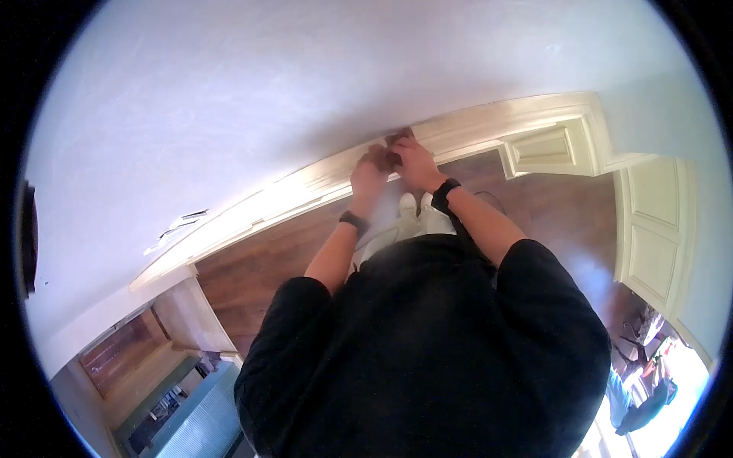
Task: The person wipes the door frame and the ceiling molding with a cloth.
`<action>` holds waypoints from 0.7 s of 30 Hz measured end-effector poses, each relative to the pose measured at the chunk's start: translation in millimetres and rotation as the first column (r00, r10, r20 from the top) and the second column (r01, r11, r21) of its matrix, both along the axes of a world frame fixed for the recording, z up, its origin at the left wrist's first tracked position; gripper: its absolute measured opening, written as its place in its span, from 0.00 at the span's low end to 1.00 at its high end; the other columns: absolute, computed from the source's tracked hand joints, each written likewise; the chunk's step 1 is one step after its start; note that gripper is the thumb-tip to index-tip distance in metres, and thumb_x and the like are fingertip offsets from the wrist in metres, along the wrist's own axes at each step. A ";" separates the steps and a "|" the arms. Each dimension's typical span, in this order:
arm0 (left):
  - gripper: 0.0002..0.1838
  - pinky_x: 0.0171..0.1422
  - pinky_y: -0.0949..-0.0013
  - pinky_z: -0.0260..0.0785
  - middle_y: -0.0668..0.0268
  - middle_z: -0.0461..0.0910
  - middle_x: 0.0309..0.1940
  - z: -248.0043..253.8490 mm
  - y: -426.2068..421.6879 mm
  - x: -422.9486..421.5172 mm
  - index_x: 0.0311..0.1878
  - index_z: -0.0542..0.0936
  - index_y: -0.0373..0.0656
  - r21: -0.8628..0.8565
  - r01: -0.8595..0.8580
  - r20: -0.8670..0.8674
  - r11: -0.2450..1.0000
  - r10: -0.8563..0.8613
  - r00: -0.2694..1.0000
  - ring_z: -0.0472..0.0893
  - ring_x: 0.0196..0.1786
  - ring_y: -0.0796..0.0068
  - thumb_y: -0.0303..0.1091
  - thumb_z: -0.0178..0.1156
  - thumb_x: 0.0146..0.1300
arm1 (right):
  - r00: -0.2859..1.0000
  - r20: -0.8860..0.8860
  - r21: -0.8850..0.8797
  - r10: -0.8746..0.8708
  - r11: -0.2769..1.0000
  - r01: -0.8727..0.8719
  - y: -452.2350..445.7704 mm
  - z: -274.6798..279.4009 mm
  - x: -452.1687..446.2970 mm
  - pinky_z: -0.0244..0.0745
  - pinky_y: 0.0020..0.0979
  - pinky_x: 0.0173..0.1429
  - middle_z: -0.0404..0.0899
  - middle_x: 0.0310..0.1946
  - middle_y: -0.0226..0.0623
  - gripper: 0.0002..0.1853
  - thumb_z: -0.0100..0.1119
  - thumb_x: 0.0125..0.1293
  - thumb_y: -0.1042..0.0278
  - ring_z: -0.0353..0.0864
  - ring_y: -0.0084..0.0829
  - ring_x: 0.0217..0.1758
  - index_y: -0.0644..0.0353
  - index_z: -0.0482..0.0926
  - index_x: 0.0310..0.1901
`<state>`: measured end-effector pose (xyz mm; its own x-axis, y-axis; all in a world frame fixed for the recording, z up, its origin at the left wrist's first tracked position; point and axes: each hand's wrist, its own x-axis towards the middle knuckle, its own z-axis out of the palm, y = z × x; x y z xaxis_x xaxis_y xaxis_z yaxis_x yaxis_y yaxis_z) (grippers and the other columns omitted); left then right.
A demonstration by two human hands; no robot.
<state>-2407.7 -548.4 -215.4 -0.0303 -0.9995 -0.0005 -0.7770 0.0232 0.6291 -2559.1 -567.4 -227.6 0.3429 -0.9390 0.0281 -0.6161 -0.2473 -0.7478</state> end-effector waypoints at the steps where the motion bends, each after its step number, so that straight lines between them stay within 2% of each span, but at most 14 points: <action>1: 0.09 0.38 0.50 0.71 0.56 0.79 0.31 -2.8 -1.4 -0.4 0.43 0.74 0.49 0.002 -0.007 0.004 1.000 0.007 1.000 0.79 0.36 0.49 0.31 0.60 0.60 | 1.000 -0.009 0.003 -0.007 1.000 0.007 0.4 1.1 0.1 0.75 0.39 0.57 0.76 0.48 0.39 0.18 0.63 0.47 0.74 0.74 0.44 0.55 0.60 0.79 0.44; 6: 0.09 0.38 0.50 0.71 0.55 0.79 0.31 -7.1 -3.7 -3.4 0.44 0.73 0.49 0.005 0.007 0.018 1.000 -0.007 1.000 0.79 0.36 0.50 0.32 0.59 0.61 | 1.000 -0.023 -0.016 -0.016 1.000 0.016 -2.9 -0.1 0.2 0.75 0.39 0.55 0.77 0.44 0.39 0.14 0.60 0.50 0.72 0.74 0.43 0.54 0.57 0.81 0.41; 12: 0.07 0.38 0.49 0.71 0.54 0.79 0.30 -3.4 -14.1 -25.4 0.43 0.72 0.48 -0.010 0.039 0.003 0.999 -0.039 0.999 0.79 0.36 0.49 0.31 0.58 0.62 | 0.998 -0.047 0.009 -0.047 0.999 0.048 -7.8 3.4 -21.9 0.74 0.40 0.57 0.77 0.46 0.38 0.16 0.62 0.50 0.70 0.74 0.42 0.55 0.57 0.82 0.43; 15: 0.07 0.38 0.49 0.71 0.54 0.79 0.31 -3.9 -19.6 -51.9 0.43 0.72 0.48 -0.010 0.056 -0.005 0.998 -0.056 0.998 0.79 0.36 0.48 0.32 0.58 0.62 | 0.999 -0.042 0.048 -0.029 0.998 0.031 -14.4 4.2 -50.9 0.74 0.40 0.58 0.77 0.46 0.38 0.16 0.63 0.51 0.68 0.73 0.41 0.56 0.56 0.82 0.45; 18: 0.08 0.38 0.49 0.71 0.54 0.79 0.32 -3.3 -26.9 -87.8 0.44 0.73 0.49 -0.014 0.066 -0.010 0.998 -0.066 0.998 0.80 0.37 0.48 0.33 0.57 0.63 | 0.999 -0.016 0.063 -0.034 0.997 0.035 -24.0 -2.5 -87.4 0.76 0.38 0.54 0.76 0.48 0.39 0.15 0.61 0.48 0.73 0.73 0.42 0.55 0.61 0.80 0.41; 21: 0.09 0.39 0.50 0.72 0.54 0.80 0.33 -3.1 -35.2 -135.1 0.46 0.74 0.48 -0.016 0.066 -0.013 0.998 -0.066 0.998 0.80 0.38 0.48 0.33 0.57 0.63 | 0.999 0.015 0.020 -0.044 0.999 0.044 -35.3 -8.0 -135.1 0.75 0.38 0.55 0.76 0.47 0.38 0.14 0.62 0.48 0.72 0.73 0.42 0.55 0.60 0.80 0.41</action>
